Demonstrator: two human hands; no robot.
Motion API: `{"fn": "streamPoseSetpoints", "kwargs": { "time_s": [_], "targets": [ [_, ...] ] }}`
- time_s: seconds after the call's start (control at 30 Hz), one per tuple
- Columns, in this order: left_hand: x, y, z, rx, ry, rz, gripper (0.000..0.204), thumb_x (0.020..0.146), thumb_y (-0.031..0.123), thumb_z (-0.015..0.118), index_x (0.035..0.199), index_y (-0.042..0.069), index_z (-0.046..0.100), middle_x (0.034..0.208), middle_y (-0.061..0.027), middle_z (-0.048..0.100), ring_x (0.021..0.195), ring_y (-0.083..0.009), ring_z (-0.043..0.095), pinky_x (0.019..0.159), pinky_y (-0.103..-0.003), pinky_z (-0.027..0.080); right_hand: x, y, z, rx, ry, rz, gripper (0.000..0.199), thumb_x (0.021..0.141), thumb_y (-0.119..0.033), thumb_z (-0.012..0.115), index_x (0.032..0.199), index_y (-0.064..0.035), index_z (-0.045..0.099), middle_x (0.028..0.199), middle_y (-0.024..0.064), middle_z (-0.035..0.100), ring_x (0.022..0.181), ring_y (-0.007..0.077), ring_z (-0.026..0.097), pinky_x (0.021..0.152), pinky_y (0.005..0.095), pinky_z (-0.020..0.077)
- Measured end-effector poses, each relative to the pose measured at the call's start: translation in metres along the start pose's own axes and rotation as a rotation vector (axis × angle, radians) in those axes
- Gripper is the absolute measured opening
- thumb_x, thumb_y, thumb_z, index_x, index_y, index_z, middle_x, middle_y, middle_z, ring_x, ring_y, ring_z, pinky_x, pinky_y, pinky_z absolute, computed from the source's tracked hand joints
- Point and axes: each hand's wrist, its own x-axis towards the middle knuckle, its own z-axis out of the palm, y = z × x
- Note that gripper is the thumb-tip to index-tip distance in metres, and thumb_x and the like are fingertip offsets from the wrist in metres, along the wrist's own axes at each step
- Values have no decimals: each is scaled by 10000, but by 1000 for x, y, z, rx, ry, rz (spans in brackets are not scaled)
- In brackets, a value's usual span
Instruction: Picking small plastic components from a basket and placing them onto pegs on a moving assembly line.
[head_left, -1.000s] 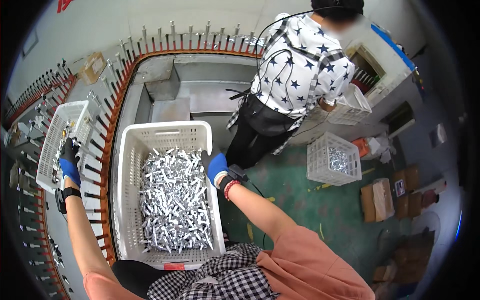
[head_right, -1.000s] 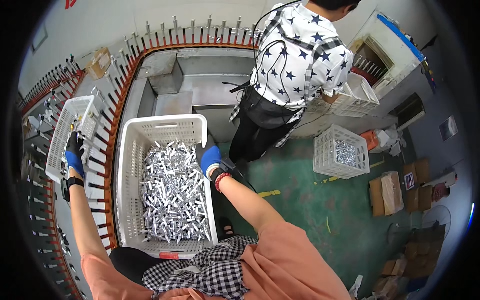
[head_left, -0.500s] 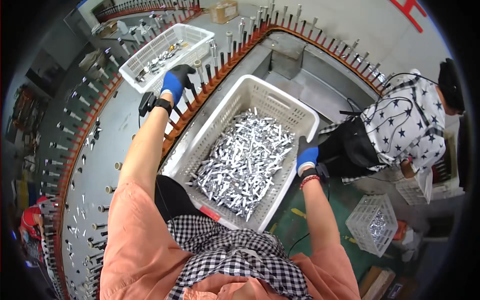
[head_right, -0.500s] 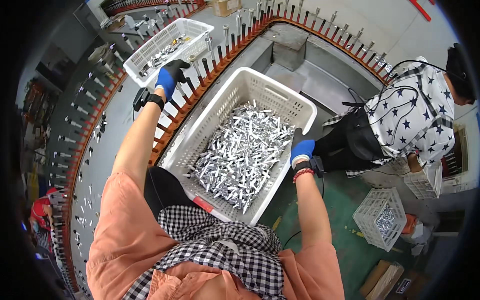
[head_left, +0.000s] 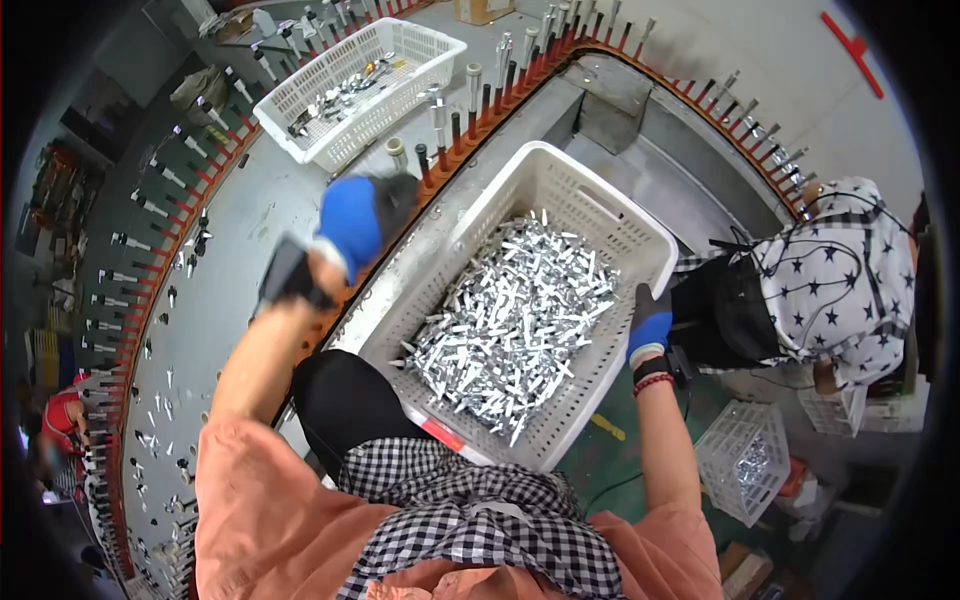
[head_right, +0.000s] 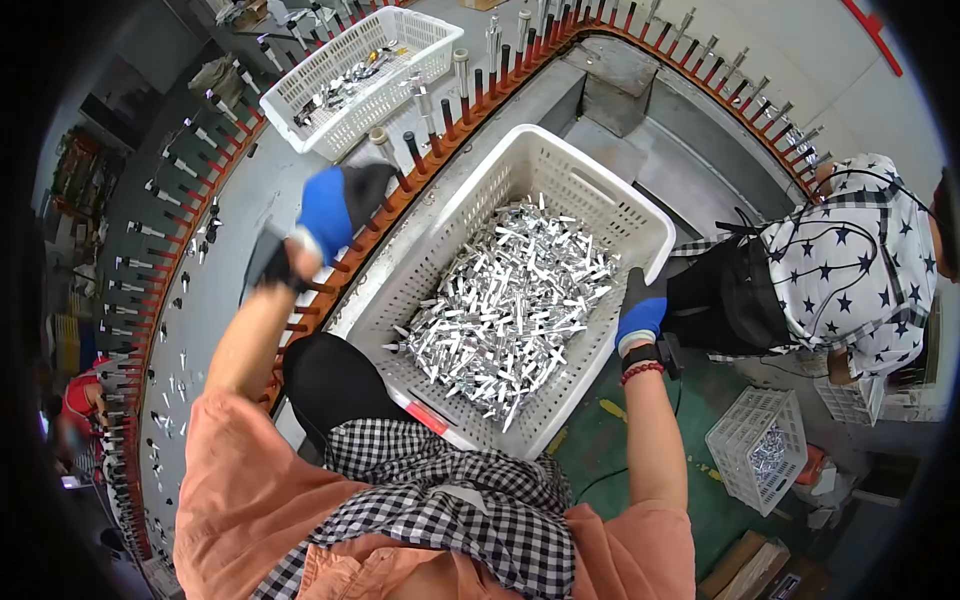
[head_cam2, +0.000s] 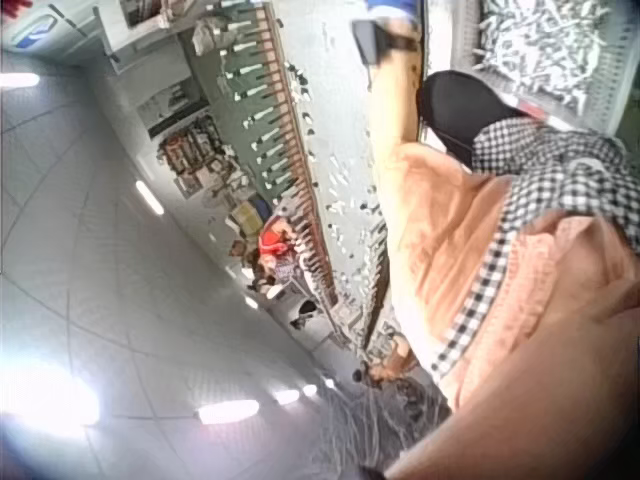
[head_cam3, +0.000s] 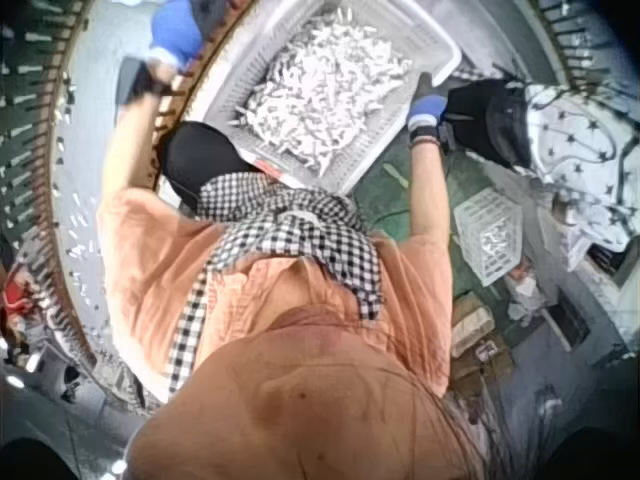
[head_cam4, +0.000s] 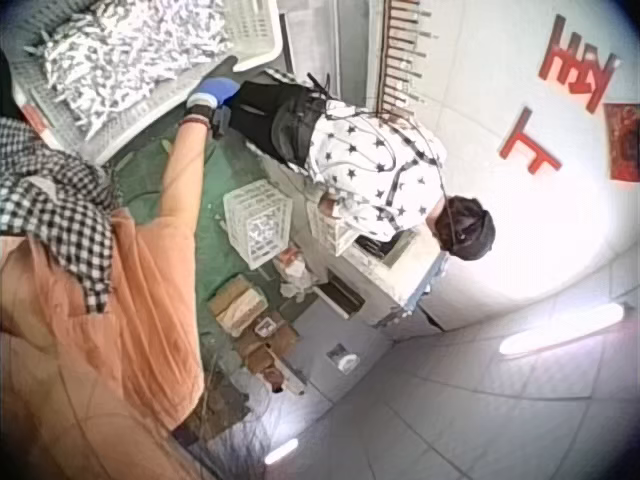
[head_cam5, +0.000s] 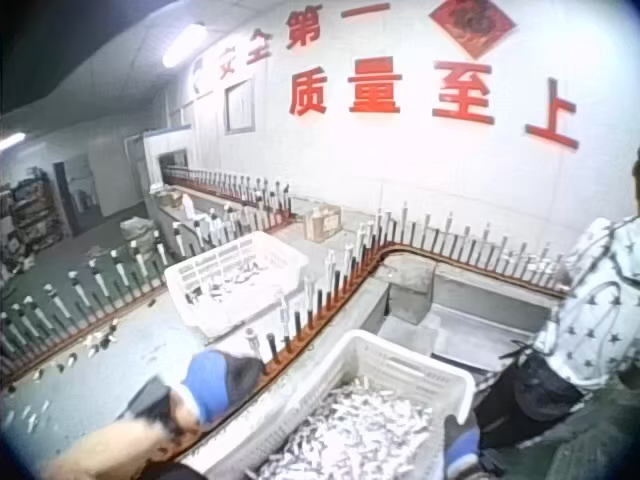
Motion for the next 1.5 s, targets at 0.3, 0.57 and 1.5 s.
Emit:
{"fn": "streamPoseSetpoints", "kwargs": {
  "time_s": [0.3, 0.57, 1.5],
  "targets": [
    [43, 19, 32, -912, 433, -190, 594, 1007, 321, 661, 1455, -40, 513, 1370, -246, 625, 1248, -275, 615, 1054, -371, 474, 3, 19, -19, -152, -14, 65, 418, 954, -106, 647, 1328, 63, 569, 1184, 161, 673, 1008, 248, 628, 900, 387, 507],
    [81, -47, 25, -987, 202, -268, 363, 1035, 311, 538, 1165, 24, 718, 813, -151, 727, 687, -218, 692, 686, -352, 546, -1, 34, -2, -171, 52, -58, 335, 944, -117, 672, 1223, 66, 636, 1104, 162, 708, 937, 260, 651, 824, 395, 516],
    [24, 94, 24, -574, -565, 123, 387, 1023, 333, 631, 1066, -36, 739, 867, -121, 755, 764, -163, 696, 723, -343, 551, -18, 26, -8, -1522, -42, -582, 215, 929, -175, 608, 1068, -102, 755, 808, 160, 704, 714, 354, 683, 603, 489, 481]
  ]
}}
